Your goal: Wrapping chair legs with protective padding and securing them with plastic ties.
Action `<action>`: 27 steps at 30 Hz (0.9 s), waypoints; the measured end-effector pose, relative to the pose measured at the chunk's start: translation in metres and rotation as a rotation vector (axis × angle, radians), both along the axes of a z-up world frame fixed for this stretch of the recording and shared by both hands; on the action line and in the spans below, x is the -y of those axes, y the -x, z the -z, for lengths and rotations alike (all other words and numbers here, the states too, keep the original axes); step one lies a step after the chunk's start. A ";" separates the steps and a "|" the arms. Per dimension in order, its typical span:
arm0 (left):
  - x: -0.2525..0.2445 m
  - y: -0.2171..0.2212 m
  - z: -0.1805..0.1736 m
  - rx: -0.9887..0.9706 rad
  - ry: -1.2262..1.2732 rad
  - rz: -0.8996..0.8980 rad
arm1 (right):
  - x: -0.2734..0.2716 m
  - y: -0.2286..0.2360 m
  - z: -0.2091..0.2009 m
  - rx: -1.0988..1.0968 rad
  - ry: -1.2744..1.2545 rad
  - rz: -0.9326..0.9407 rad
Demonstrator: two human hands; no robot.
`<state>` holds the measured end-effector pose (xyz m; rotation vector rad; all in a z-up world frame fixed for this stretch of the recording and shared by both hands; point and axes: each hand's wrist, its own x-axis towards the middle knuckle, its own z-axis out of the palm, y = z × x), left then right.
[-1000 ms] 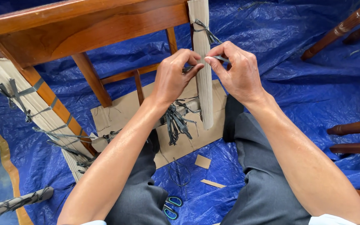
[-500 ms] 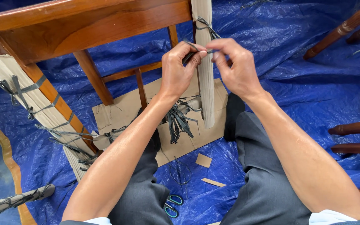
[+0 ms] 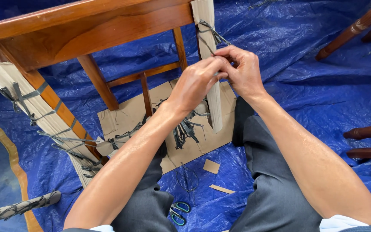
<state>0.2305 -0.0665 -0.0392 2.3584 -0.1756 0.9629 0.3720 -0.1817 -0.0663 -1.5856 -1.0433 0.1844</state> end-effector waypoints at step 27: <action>-0.035 -0.016 0.009 -0.213 0.045 -0.229 | 0.009 0.012 -0.027 0.158 0.065 -0.064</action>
